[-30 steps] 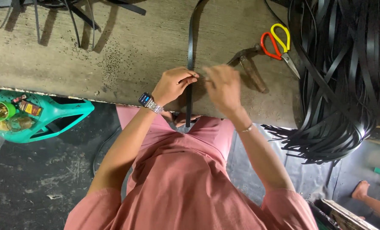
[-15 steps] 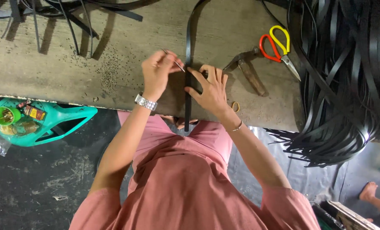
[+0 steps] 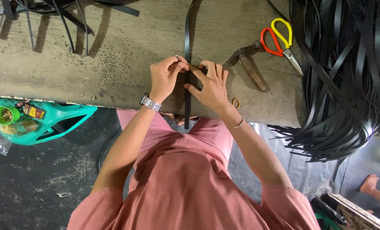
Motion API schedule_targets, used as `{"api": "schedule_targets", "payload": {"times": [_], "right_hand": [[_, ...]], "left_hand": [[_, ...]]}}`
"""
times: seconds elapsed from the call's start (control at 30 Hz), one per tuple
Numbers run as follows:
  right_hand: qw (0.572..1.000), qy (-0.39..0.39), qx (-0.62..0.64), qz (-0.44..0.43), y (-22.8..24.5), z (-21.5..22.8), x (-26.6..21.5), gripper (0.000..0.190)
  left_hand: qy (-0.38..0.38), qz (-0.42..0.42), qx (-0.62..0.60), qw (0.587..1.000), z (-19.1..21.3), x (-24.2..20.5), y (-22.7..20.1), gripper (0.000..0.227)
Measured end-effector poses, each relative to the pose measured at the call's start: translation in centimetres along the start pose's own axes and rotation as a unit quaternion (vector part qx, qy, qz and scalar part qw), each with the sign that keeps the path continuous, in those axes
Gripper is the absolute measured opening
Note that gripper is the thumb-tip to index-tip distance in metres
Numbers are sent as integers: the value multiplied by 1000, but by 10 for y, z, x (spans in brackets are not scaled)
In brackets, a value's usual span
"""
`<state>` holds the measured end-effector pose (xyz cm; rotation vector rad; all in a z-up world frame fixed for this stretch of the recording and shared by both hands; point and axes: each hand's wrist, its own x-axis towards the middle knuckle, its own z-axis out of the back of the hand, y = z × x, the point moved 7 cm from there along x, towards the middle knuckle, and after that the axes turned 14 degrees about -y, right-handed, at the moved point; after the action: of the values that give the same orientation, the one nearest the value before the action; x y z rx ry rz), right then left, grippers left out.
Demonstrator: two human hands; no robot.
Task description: A person uses a hammer to flatten or secure a long black leather strip on a workbench.
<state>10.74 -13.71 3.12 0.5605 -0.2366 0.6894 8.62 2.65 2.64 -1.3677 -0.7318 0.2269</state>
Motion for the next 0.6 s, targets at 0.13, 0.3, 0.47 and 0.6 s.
{"api": "schedule_targets", "payload": {"times": [0.13,0.3,0.47,0.6], "right_hand": [[1000,-4,2,-5,1,1,1,42],[1000,-10,0,0,3,3,2,42],[1000,-10,5,0,0,-2,-1,43],[1000,-14,10,-4,-3,-3,-3,49]], "left_hand": [[1,2,-9,1000,0,1,-4,11],[7,-16,-12,1000,-2,1,-6,13],[7,-14,-10,1000,-1,1,-9,11],[7,-15,-8,1000,-1,1,-10,10]]}}
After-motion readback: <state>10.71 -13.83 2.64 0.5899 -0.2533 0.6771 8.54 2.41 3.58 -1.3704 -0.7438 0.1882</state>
